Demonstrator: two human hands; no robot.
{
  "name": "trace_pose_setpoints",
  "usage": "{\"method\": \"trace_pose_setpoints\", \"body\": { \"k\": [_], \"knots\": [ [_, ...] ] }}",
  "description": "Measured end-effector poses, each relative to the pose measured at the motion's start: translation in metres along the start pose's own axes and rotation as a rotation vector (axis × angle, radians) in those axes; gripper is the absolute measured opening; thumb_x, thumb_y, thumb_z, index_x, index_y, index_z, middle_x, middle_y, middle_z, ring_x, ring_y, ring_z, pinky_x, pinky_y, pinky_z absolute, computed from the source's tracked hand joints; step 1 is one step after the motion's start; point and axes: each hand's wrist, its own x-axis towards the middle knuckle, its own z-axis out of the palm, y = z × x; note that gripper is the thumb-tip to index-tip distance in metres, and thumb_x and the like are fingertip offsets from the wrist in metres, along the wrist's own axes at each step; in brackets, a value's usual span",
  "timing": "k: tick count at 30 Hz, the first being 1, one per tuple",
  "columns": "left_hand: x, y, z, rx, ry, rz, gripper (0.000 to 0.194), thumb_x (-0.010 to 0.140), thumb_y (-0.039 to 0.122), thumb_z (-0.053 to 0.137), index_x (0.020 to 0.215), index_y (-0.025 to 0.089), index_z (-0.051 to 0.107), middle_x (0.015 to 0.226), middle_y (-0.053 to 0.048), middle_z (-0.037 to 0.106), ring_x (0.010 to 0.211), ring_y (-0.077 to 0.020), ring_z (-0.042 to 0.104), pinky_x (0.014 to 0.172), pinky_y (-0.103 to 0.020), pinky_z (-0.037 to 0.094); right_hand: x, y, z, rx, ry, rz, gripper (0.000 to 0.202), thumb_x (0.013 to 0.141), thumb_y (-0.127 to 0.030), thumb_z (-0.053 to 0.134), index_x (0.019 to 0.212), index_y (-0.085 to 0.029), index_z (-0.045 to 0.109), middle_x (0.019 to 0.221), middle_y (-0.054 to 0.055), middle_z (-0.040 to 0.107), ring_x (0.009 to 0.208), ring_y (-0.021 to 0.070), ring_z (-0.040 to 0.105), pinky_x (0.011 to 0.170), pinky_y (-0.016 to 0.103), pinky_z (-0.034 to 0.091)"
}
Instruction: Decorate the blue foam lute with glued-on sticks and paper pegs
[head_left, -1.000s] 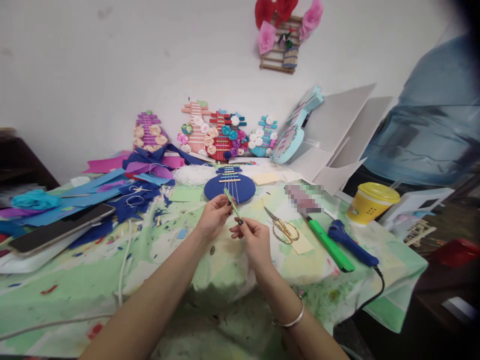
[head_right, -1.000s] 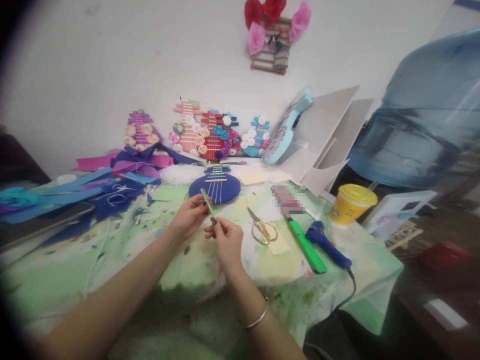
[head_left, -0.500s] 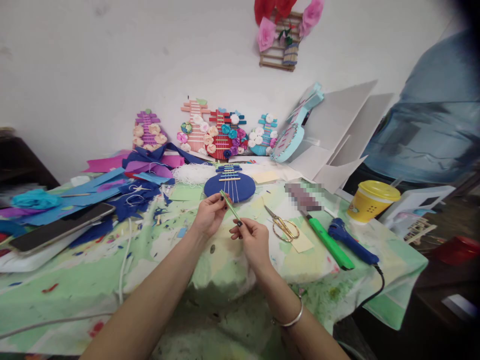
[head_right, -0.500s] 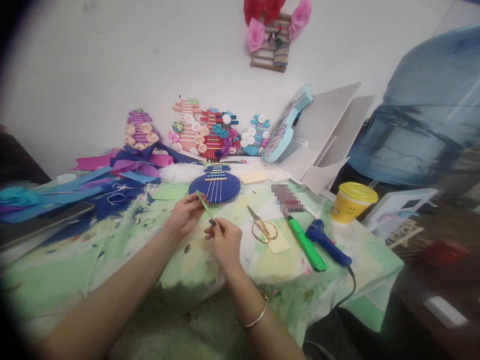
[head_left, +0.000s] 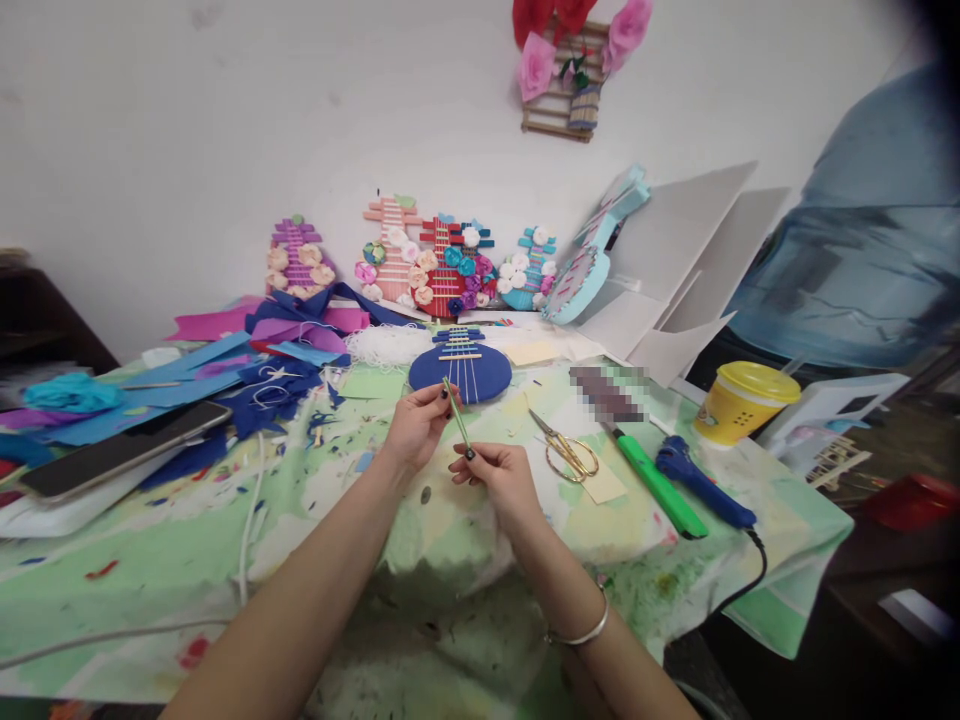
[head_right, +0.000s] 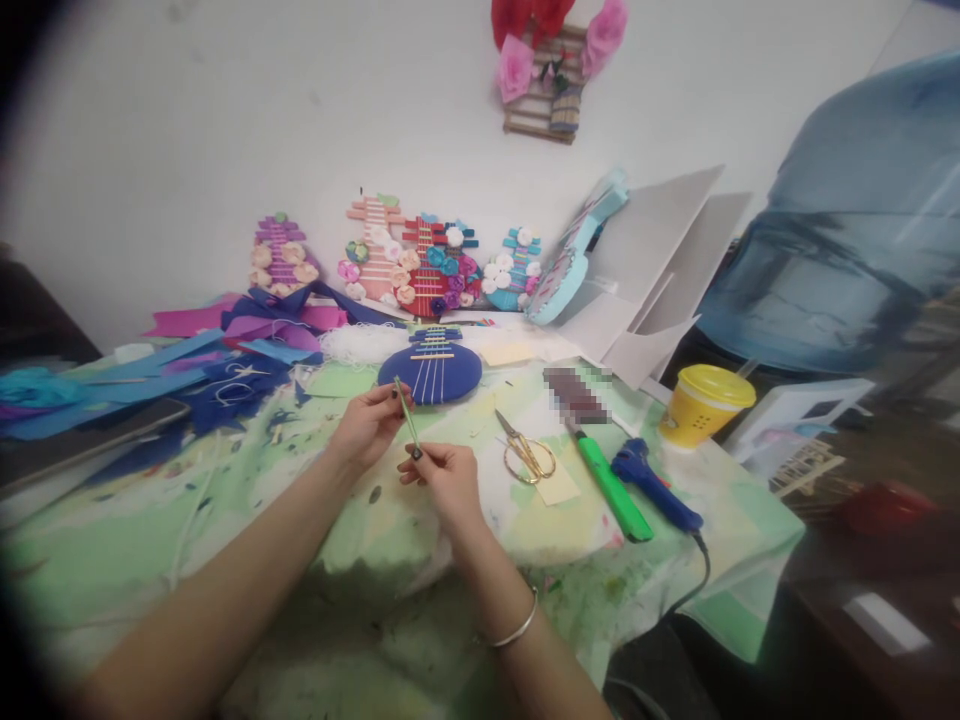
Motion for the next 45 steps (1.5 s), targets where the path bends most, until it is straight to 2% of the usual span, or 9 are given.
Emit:
{"method": "trace_pose_setpoints", "body": {
  "k": [6, 10, 13, 18, 24, 28, 35, 39, 45],
  "knots": [
    [-0.003, -0.001, 0.001, 0.298, -0.137, 0.065, 0.018, 0.062, 0.026, 0.073, 0.074, 0.012, 0.072, 0.065, -0.006, 0.067, 0.062, -0.0136, 0.058, 0.062, -0.026, 0.043, 0.007, 0.002, -0.002, 0.079, -0.001, 0.146, 0.023, 0.055, -0.029, 0.071, 0.07, -0.011, 0.07, 0.059, 0.005, 0.069, 0.052, 0.0148, 0.063, 0.055, 0.026, 0.051],
    [-0.005, -0.002, 0.0, 0.603, -0.205, 0.03, 0.023, 0.062, 0.03, 0.072, 0.077, 0.012, 0.073, 0.071, -0.008, 0.07, 0.067, -0.0166, 0.06, 0.065, -0.027, 0.044, 0.015, 0.011, -0.006, 0.04, 0.107, 0.06, 0.018, 0.058, -0.026, 0.067, 0.069, -0.012, 0.07, 0.059, 0.004, 0.068, 0.053, 0.016, 0.063, 0.058, 0.029, 0.053],
    [-0.006, -0.003, 0.0, 0.671, -0.241, -0.005, 0.024, 0.06, 0.029, 0.074, 0.077, 0.012, 0.072, 0.073, -0.007, 0.07, 0.067, -0.0166, 0.06, 0.067, -0.028, 0.044, 0.017, 0.014, -0.007, -0.132, 0.153, -0.04, 0.015, 0.066, -0.025, 0.059, 0.069, -0.014, 0.07, 0.06, 0.003, 0.067, 0.052, 0.0162, 0.062, 0.053, 0.028, 0.051],
    [-0.007, -0.005, 0.002, 0.651, -0.258, 0.005, 0.017, 0.063, 0.027, 0.071, 0.066, 0.011, 0.064, 0.061, -0.002, 0.062, 0.057, -0.0114, 0.053, 0.058, -0.023, 0.041, 0.012, 0.012, -0.005, -0.491, 0.149, -0.183, 0.021, 0.074, -0.018, 0.047, 0.063, -0.018, 0.065, 0.059, 0.003, 0.066, 0.051, 0.0147, 0.061, 0.052, 0.024, 0.046],
    [-0.01, -0.015, 0.006, 0.6, -0.309, 0.052, 0.021, 0.067, 0.028, 0.068, 0.063, 0.012, 0.055, 0.058, 0.002, 0.051, 0.053, -0.008, 0.046, 0.051, -0.02, 0.037, 0.006, 0.004, 0.002, -0.825, 0.285, -0.233, 0.022, 0.072, -0.011, 0.048, 0.057, -0.018, 0.062, 0.056, 0.005, 0.065, 0.056, 0.0156, 0.061, 0.055, 0.023, 0.041],
    [-0.01, -0.016, 0.004, 0.482, -0.316, -0.011, 0.023, 0.07, 0.034, 0.066, 0.07, 0.013, 0.056, 0.057, 0.003, 0.05, 0.046, -0.0072, 0.044, 0.044, -0.02, 0.034, 0.005, 0.005, 0.004, -0.775, 0.277, -0.292, 0.022, 0.079, -0.017, 0.046, 0.064, -0.019, 0.063, 0.06, 0.003, 0.066, 0.056, 0.0144, 0.061, 0.058, 0.023, 0.042],
    [-0.008, -0.014, 0.002, 0.466, -0.28, -0.015, 0.026, 0.067, 0.034, 0.069, 0.081, 0.013, 0.063, 0.071, -0.002, 0.061, 0.054, -0.0088, 0.05, 0.054, -0.023, 0.039, 0.008, 0.011, 0.0, -0.571, 0.285, -0.289, 0.023, 0.083, -0.025, 0.045, 0.069, -0.02, 0.063, 0.059, -0.001, 0.065, 0.051, 0.0127, 0.061, 0.058, 0.024, 0.045],
    [-0.008, -0.014, 0.004, 0.444, -0.265, 0.019, 0.023, 0.063, 0.032, 0.073, 0.069, 0.013, 0.06, 0.062, 0.001, 0.056, 0.056, -0.0082, 0.048, 0.055, -0.021, 0.037, 0.006, 0.01, 0.0, -0.605, 0.285, -0.322, 0.019, 0.082, -0.026, 0.047, 0.074, -0.02, 0.064, 0.062, -0.001, 0.067, 0.053, 0.0134, 0.062, 0.059, 0.024, 0.045],
    [-0.007, -0.016, 0.003, 0.383, -0.212, 0.04, 0.022, 0.061, 0.029, 0.075, 0.068, 0.013, 0.062, 0.063, 0.0, 0.058, 0.06, -0.0095, 0.051, 0.061, -0.023, 0.039, 0.002, 0.005, 0.003, -0.763, 0.358, -0.424, 0.012, 0.081, -0.025, 0.049, 0.079, -0.019, 0.059, 0.067, 0.002, 0.067, 0.059, 0.015, 0.062, 0.059, 0.024, 0.042]
  ]
}}
